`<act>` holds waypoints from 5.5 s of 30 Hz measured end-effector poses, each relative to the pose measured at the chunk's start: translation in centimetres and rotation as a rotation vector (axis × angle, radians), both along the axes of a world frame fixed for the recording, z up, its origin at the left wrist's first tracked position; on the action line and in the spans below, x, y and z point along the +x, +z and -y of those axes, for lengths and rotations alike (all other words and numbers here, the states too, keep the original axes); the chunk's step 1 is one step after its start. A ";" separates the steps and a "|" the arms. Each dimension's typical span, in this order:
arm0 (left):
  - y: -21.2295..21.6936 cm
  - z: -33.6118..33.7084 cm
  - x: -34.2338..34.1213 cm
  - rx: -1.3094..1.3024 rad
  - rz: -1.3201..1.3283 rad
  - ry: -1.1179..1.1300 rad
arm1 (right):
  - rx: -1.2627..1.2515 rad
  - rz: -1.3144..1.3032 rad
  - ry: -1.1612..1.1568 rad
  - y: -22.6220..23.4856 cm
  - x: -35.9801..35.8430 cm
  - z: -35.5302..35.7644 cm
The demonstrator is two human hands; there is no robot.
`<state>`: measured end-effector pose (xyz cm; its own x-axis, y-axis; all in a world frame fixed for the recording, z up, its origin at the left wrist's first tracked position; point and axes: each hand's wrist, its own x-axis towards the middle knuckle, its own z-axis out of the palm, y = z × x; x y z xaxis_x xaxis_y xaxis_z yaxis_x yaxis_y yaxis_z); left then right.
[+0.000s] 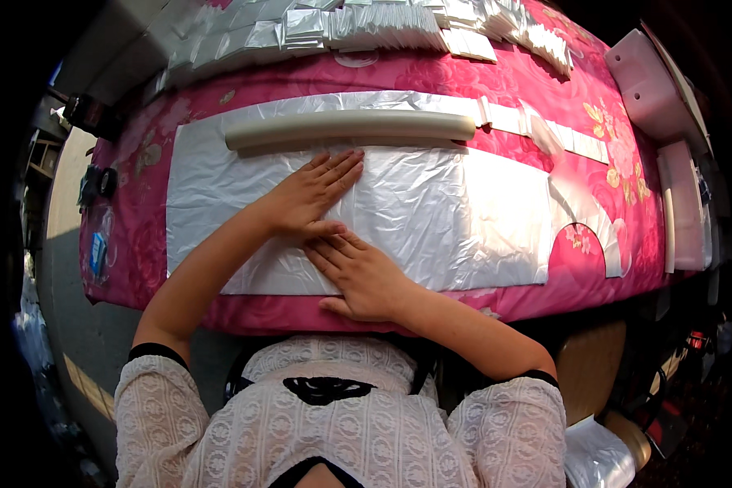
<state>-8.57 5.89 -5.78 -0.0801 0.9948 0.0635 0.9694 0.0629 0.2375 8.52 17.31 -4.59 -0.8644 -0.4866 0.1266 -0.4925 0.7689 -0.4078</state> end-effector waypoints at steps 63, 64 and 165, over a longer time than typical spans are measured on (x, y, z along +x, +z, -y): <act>4.3 4.8 9.0 0.170 0.555 1.005 | -0.295 0.681 -0.727 3.0 -3.6 -1.7; 3.6 4.7 9.1 0.239 0.394 0.879 | -0.296 0.670 -0.725 2.9 -3.6 -1.7; 5.0 2.0 11.0 0.292 0.534 0.432 | -0.607 -0.015 -1.502 4.8 16.5 -27.2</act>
